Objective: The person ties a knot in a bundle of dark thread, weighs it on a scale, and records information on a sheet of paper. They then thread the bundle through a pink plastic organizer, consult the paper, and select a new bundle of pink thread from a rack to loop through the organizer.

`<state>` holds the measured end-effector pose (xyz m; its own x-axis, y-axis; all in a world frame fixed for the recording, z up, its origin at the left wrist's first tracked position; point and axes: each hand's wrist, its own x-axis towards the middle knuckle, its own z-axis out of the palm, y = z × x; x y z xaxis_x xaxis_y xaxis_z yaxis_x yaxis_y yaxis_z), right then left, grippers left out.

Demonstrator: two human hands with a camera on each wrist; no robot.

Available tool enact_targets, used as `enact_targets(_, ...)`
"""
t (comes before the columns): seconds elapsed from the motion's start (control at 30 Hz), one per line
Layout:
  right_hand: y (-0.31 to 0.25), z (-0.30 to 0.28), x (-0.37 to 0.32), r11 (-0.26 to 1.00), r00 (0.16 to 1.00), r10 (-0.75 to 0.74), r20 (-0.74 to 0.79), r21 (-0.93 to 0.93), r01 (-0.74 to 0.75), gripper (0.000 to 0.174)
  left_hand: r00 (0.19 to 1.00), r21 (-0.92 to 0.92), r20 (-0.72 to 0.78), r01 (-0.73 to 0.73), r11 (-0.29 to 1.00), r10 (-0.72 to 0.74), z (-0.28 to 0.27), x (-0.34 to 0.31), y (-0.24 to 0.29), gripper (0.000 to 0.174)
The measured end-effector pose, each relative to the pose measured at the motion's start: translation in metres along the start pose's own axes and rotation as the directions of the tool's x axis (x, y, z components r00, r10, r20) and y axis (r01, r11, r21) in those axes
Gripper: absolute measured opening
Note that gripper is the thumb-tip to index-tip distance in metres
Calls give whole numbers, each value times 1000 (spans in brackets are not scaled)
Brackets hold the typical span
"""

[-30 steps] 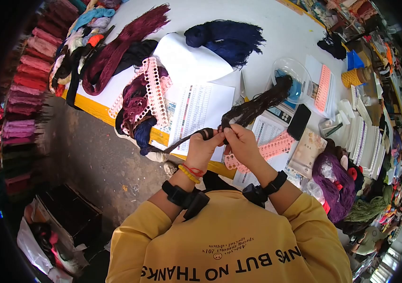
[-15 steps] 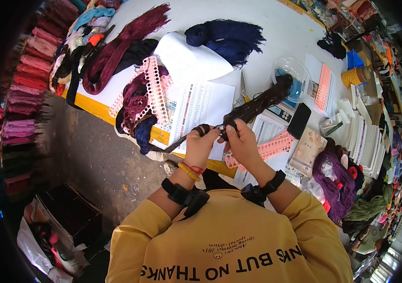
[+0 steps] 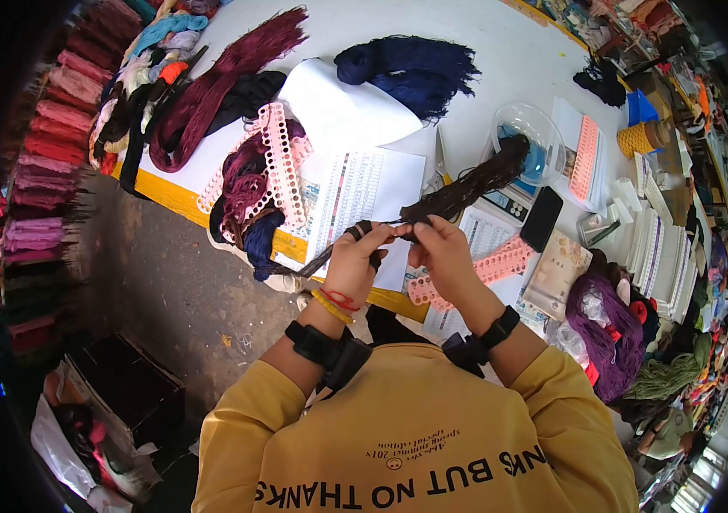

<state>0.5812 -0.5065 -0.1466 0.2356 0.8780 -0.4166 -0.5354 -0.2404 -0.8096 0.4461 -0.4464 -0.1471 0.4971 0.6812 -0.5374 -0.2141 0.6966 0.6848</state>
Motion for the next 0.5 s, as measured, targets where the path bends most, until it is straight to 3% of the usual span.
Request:
enact_targets(0.03,-4,-1,1,975,996,87,16,204,-89,14,999,-92,21,37,995,-36,-2,0,1,13)
enact_targets(0.13,-12,-11,2,807,957,221,186,516,-286,15,993,-353,98,91,931,-60,-4,1,2,14)
enact_targets(0.17,-18,-16,3,851,956,181,229,450,-269,15,991,-435,123,100,895,-51,-5,2,3,15)
enact_targets(0.23,-41,-27,2,923,940,111,323,316,-218,16,987,-430,157,34,902,38,-7,-4,15,15)
enact_targets(0.3,-81,-41,-7,994,996,82,31,-73,-79,20,965,-375,232,-29,927,124,-26,-14,38,16)
enact_targets(0.33,-98,-68,-6,959,995,-17,100,-281,45,22,959,-304,232,-90,949,165,-46,-20,49,16)
enact_targets(0.37,-118,-85,-10,982,999,26,-44,-185,-34,21,950,-231,236,-150,961,205,-70,-29,61,18)
enact_targets(0.43,-154,-130,-16,949,980,-75,-184,-316,14,20,944,-145,193,-242,959,268,-113,-50,93,18)
enact_targets(0.5,-184,-171,-27,899,925,-166,-342,-437,0,19,934,-59,17,-356,933,358,-166,-72,119,17)
